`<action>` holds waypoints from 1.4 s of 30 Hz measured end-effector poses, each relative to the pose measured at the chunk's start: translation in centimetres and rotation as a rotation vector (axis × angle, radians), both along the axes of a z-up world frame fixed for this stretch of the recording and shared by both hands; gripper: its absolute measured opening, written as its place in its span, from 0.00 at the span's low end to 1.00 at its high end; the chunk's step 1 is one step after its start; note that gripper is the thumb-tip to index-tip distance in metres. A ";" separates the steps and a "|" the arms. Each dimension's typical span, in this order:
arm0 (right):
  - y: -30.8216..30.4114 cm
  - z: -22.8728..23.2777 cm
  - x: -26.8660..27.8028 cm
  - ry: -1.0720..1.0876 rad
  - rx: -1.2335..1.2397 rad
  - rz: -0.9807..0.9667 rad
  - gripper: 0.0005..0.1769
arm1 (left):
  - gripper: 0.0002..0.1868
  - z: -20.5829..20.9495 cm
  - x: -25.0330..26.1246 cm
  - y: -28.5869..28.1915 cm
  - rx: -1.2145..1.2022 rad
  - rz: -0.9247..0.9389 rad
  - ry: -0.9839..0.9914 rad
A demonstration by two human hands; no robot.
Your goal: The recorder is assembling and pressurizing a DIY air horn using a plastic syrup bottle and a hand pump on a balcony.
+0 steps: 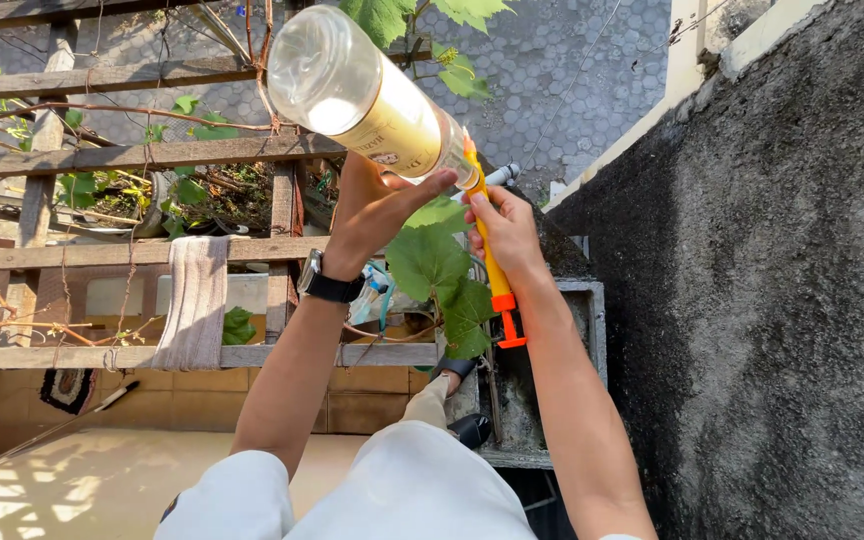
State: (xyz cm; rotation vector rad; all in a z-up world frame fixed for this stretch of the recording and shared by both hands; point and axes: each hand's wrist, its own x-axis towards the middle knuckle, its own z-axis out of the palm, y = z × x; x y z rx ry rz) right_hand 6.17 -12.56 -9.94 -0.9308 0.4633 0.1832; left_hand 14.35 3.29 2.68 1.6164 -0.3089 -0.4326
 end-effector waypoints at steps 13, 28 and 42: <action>0.4 0.6 0.8 0.105 -0.104 0.076 0.13 | 0.30 -4.0 2.2 2.0 -0.037 -0.002 -0.261; 3.0 13.0 -0.4 -0.057 -0.117 0.018 0.12 | 0.30 5.6 -0.7 5.7 0.033 0.065 -0.386; 8.1 11.7 1.3 -0.109 -0.072 0.164 0.11 | 0.30 7.5 -1.7 9.6 0.131 0.256 -0.432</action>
